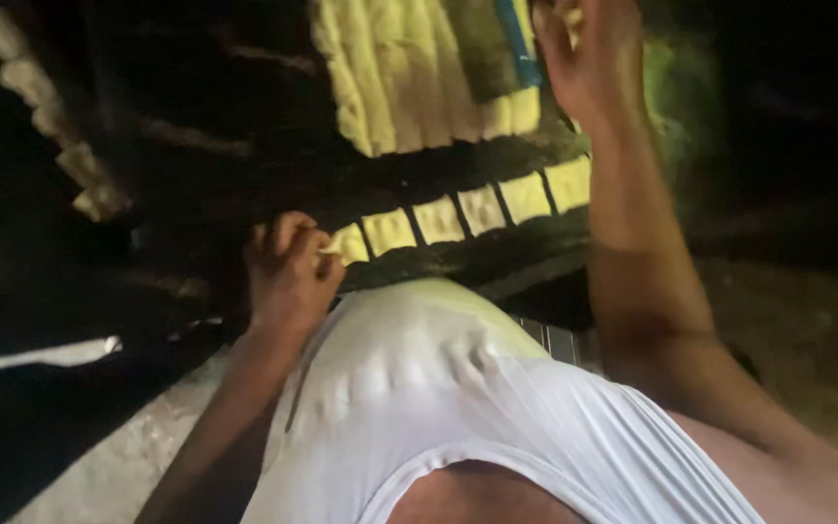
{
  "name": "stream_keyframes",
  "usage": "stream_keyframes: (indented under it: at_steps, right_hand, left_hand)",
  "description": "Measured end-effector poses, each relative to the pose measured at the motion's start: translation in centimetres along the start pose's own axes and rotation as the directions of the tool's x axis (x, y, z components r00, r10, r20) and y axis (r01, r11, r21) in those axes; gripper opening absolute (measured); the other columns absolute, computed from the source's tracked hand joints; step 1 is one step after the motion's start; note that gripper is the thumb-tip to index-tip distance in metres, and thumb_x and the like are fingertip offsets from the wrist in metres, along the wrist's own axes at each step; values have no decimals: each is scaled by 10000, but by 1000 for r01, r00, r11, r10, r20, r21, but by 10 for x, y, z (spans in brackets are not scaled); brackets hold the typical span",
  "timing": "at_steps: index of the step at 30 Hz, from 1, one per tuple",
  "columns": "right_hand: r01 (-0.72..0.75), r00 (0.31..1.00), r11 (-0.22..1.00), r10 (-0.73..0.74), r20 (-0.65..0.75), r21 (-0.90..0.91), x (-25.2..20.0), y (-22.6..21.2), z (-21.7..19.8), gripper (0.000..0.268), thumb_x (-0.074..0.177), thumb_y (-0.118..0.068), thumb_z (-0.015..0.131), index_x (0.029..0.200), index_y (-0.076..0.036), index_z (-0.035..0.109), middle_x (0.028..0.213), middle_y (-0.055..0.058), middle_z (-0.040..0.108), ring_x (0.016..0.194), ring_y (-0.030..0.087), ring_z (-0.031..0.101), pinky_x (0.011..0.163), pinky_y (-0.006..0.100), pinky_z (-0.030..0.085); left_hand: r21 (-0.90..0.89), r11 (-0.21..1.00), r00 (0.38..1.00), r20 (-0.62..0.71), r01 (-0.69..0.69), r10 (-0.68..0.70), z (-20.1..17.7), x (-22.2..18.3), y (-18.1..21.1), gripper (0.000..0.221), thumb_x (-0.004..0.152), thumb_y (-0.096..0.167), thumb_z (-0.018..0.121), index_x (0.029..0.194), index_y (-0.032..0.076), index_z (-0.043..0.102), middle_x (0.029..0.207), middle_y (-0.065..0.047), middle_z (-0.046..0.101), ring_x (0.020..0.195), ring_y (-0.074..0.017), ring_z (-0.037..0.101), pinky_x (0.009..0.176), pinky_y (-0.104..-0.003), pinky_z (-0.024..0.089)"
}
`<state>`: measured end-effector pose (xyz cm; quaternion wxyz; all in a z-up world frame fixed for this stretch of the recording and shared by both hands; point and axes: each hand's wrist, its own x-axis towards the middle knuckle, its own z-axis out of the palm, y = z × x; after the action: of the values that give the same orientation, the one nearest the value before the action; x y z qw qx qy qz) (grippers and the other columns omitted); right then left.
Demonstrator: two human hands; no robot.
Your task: The person prepares bread dough by folding it on a table, cutting the dough into strips with a bench scraper, then shaping small pieces of dough by hand and placing them onto a baking tray.
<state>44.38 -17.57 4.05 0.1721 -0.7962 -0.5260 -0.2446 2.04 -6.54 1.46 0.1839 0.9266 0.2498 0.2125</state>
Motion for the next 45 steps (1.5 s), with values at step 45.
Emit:
stream_keyframes:
  at_steps: [45]
  right_hand:
    - [218,962,800,-272,14,559,-39,-300,-81,354,806,-178,892,1093,-61,721,1131,93,679,1064,260,614,905,437,516]
  left_hand:
    - [-925,7,870,355,380,-344,-36,17,-36,205,908,-21,679,1106,-12,734,924,-46,727,802,-104,672,706,-250,570]
